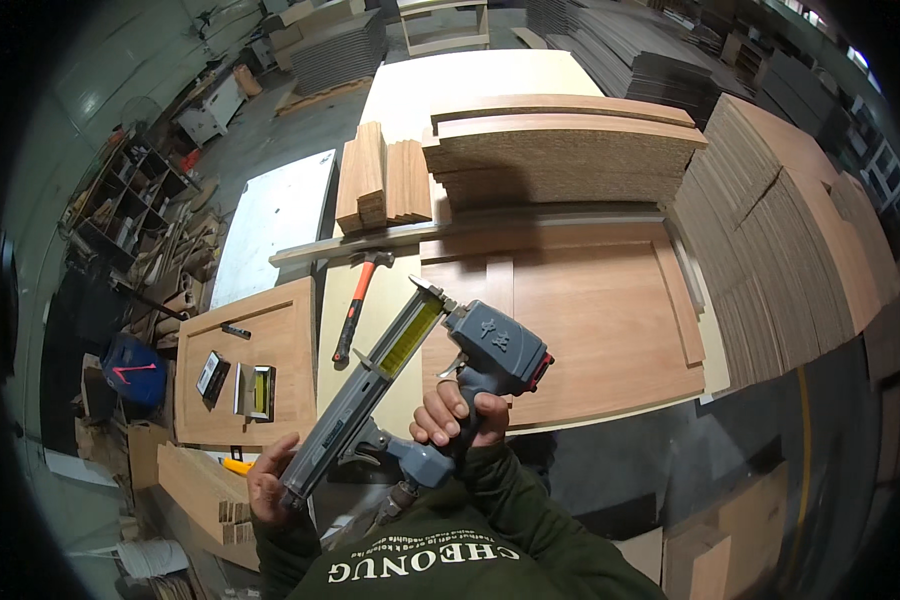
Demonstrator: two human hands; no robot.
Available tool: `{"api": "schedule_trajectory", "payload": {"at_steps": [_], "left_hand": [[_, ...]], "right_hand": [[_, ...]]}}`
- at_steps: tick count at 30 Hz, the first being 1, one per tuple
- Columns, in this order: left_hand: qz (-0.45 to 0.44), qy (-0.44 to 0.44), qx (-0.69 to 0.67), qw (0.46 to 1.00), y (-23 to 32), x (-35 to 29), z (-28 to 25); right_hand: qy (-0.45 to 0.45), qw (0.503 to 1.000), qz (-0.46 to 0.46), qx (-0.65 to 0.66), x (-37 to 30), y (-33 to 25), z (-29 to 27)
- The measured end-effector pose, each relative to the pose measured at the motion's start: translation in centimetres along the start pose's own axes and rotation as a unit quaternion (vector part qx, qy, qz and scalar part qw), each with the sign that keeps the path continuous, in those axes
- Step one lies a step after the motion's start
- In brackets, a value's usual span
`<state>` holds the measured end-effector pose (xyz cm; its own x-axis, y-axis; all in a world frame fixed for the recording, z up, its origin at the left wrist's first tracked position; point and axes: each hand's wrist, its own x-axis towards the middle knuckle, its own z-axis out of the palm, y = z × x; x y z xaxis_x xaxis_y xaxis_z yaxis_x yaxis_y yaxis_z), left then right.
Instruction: The person is using a pneumatic nail gun and a hammer to assemble wooden panels for furniture.
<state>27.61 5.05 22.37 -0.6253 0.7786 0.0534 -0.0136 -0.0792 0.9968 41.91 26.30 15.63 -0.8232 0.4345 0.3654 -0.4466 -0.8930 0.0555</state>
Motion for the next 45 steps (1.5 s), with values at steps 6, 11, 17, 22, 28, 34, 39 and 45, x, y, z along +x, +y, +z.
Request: {"api": "schedule_trajectory", "payload": {"at_steps": [6, 11, 17, 22, 28, 34, 39, 45], "left_hand": [[0.017, -0.025, -0.410, 0.912, -4.2, 1.5, -1.3], [-0.090, -0.032, -0.269, 0.958, -4.1, 7.0, 2.4], [0.110, 0.091, 0.275, 0.951, -5.3, 5.6, 4.0], [0.030, -0.144, 0.173, 0.974, -2.5, 6.6, 9.6], [-0.027, -0.187, 0.190, 0.963, -5.5, 6.9, 12.8], [0.087, -0.146, 0.430, 0.887, -7.2, 9.8, 20.2], [-0.060, -0.216, 0.372, 0.901, -6.9, 11.8, 28.8], [-0.079, -0.160, 0.458, 0.871, -8.2, 12.5, 36.9]], "right_hand": [[-0.026, 0.997, 0.069, -0.033, 0.3, 2.0, 0.0], [0.001, 0.998, 0.040, -0.056, -0.1, 2.2, -0.4], [0.092, 0.961, 0.053, -0.256, -1.7, 1.8, -1.3], [0.038, 0.750, 0.127, -0.648, -1.4, 0.3, 2.9], [-0.023, 0.593, 0.055, -0.803, -2.3, -3.1, 4.0], [0.165, 0.416, 0.224, -0.866, -6.3, -19.4, 7.9], [0.368, 0.123, -0.021, -0.921, -13.4, -36.8, 2.3], [0.424, 0.106, 0.022, -0.899, -10.6, -44.3, -3.1]]}}
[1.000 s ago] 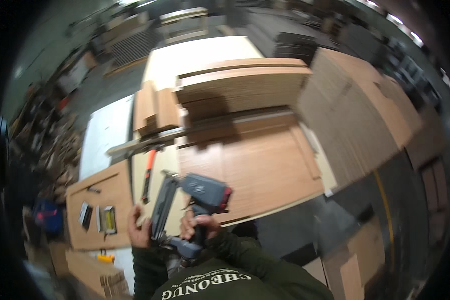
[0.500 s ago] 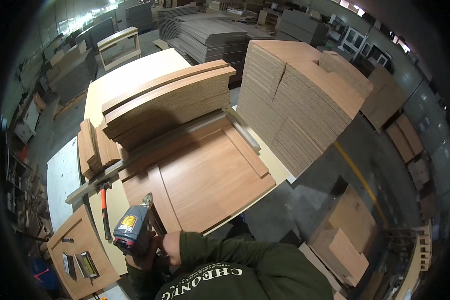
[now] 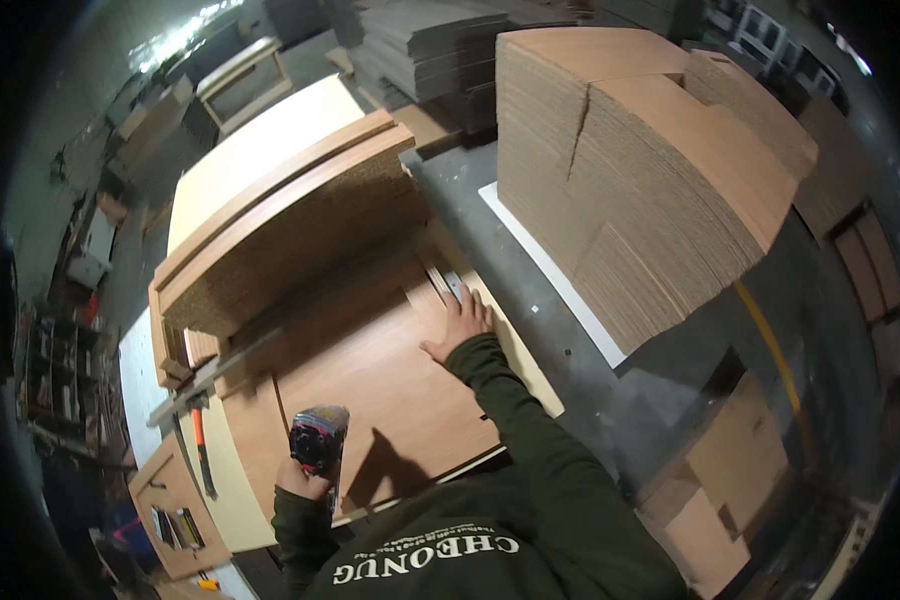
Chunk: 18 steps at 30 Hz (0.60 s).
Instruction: The person is using a pneumatic nail gun and a hammer to assemble wooden panels for furniture.
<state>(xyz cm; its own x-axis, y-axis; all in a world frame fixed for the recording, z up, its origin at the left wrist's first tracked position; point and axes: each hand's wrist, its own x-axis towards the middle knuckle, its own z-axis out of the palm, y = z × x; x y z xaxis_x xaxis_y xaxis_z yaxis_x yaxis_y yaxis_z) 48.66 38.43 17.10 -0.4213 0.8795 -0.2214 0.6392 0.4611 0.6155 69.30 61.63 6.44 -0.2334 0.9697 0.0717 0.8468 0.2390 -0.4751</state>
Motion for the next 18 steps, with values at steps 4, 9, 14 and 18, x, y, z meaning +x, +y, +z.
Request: {"api": "schedule_trajectory", "payload": {"at_steps": [4, 9, 14, 18], "left_hand": [[-0.048, -0.066, -0.015, 0.997, 1.5, 0.7, 0.7], [-0.083, -0.065, -0.102, 0.989, 0.3, 1.9, 2.1], [-0.040, -0.057, -0.095, 0.993, 1.6, 3.6, 2.2], [-0.122, -0.112, -0.308, 0.937, 3.2, 5.4, 1.0]], "right_hand": [[-0.022, 1.000, 0.008, -0.016, 3.5, -0.1, 1.3], [-0.013, 0.999, 0.037, 0.011, 5.5, 0.0, 2.7], [-0.046, 0.996, 0.072, 0.016, 6.2, -0.2, 2.2], [-0.113, 0.989, 0.090, -0.028, 7.1, -0.3, 0.3]]}}
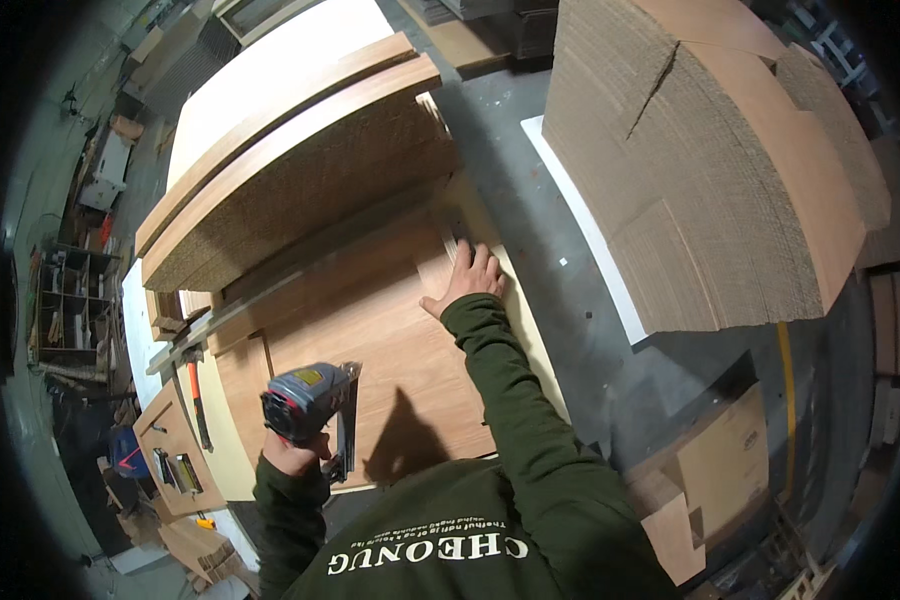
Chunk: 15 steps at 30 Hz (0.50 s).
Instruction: The person is using a pneumatic nail gun and a hammer to assemble wooden panels for furniture.
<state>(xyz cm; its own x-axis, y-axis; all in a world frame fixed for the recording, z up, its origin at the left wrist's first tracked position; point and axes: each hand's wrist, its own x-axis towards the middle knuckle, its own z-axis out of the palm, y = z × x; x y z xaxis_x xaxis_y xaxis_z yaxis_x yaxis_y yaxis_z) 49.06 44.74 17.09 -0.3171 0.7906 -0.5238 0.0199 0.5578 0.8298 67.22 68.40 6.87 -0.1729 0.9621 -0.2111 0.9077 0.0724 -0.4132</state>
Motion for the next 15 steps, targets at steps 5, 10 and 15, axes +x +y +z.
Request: {"api": "schedule_trajectory", "payload": {"at_steps": [5, 10, 15], "left_hand": [[-0.007, -0.110, 0.030, 0.994, 3.8, 3.2, -0.8], [0.097, -0.110, 0.153, 0.977, 9.2, 8.8, 1.2], [0.085, -0.100, 0.236, 0.963, 11.8, 14.9, 4.5]], "right_hand": [[-0.017, 1.000, -0.021, -0.007, -0.1, -0.1, 0.6], [-0.038, 0.999, -0.004, 0.015, 0.2, -0.1, 0.4], [-0.040, 0.999, 0.001, 0.027, 1.0, 0.7, 1.4]]}}
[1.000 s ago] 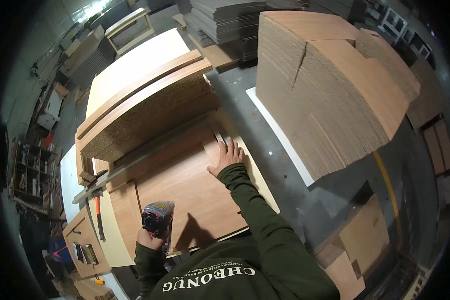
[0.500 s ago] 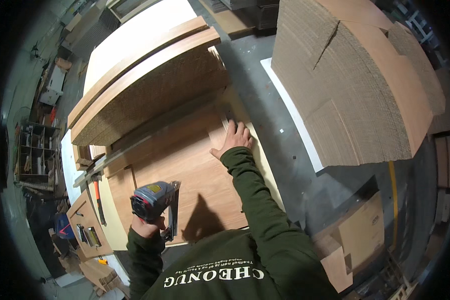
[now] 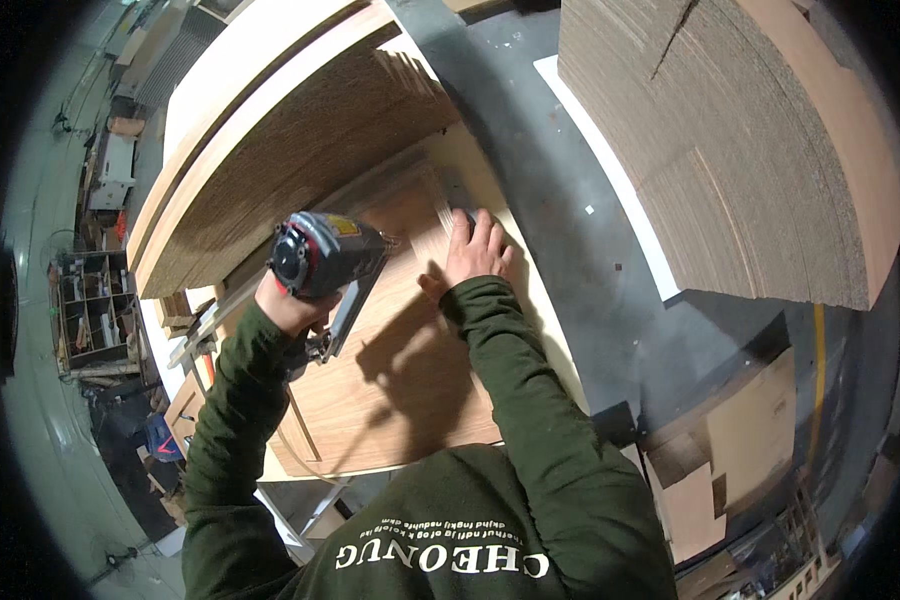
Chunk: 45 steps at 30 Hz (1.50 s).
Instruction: The person is using a pneumatic nail gun and a hammer to assemble wooden panels for furniture.
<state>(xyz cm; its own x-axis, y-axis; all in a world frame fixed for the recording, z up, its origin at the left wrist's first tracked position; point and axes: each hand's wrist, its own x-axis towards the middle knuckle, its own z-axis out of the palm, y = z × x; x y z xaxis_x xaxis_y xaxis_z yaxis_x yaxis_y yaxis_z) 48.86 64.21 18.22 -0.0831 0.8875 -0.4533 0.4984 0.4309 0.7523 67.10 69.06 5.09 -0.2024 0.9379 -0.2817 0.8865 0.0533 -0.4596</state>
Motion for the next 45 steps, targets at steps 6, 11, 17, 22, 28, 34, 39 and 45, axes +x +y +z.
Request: {"api": "schedule_trajectory", "payload": {"at_steps": [6, 11, 17, 22, 28, 34, 39, 45], "left_hand": [[-0.064, -0.020, -0.016, 0.998, -0.5, 3.6, 1.0], [-0.062, -0.042, -0.014, 0.997, -1.1, 4.5, 1.4], [-0.067, -0.030, -0.012, 0.997, -1.2, 4.7, 1.2], [-0.094, -0.045, 0.015, 0.994, 0.2, 5.0, 1.4], [-0.058, -0.056, 0.050, 0.995, -0.5, 5.2, 1.2], [-0.063, -0.047, 0.006, 0.997, 0.1, 4.7, 1.6], [-0.024, -0.050, 0.012, 0.998, 0.7, 6.0, 2.3], [-0.051, -0.074, 0.017, 0.996, 0.1, 6.7, 1.9]], "right_hand": [[0.055, 0.998, -0.026, -0.016, 0.9, 1.4, 2.8], [0.062, 0.998, -0.021, -0.004, 0.7, 1.4, 2.6], [0.007, 0.998, -0.017, 0.058, -0.1, 0.5, -0.1], [-0.009, 0.998, -0.002, 0.058, 0.1, 0.5, -0.3], [0.014, 0.999, -0.002, 0.052, 0.0, 0.3, 0.3], [0.020, 0.998, -0.015, 0.052, -0.2, 0.4, -0.1], [0.038, 0.996, 0.001, 0.075, -0.1, 0.5, 0.6], [0.029, 0.997, -0.010, 0.076, 0.0, 0.4, 0.8]]}}
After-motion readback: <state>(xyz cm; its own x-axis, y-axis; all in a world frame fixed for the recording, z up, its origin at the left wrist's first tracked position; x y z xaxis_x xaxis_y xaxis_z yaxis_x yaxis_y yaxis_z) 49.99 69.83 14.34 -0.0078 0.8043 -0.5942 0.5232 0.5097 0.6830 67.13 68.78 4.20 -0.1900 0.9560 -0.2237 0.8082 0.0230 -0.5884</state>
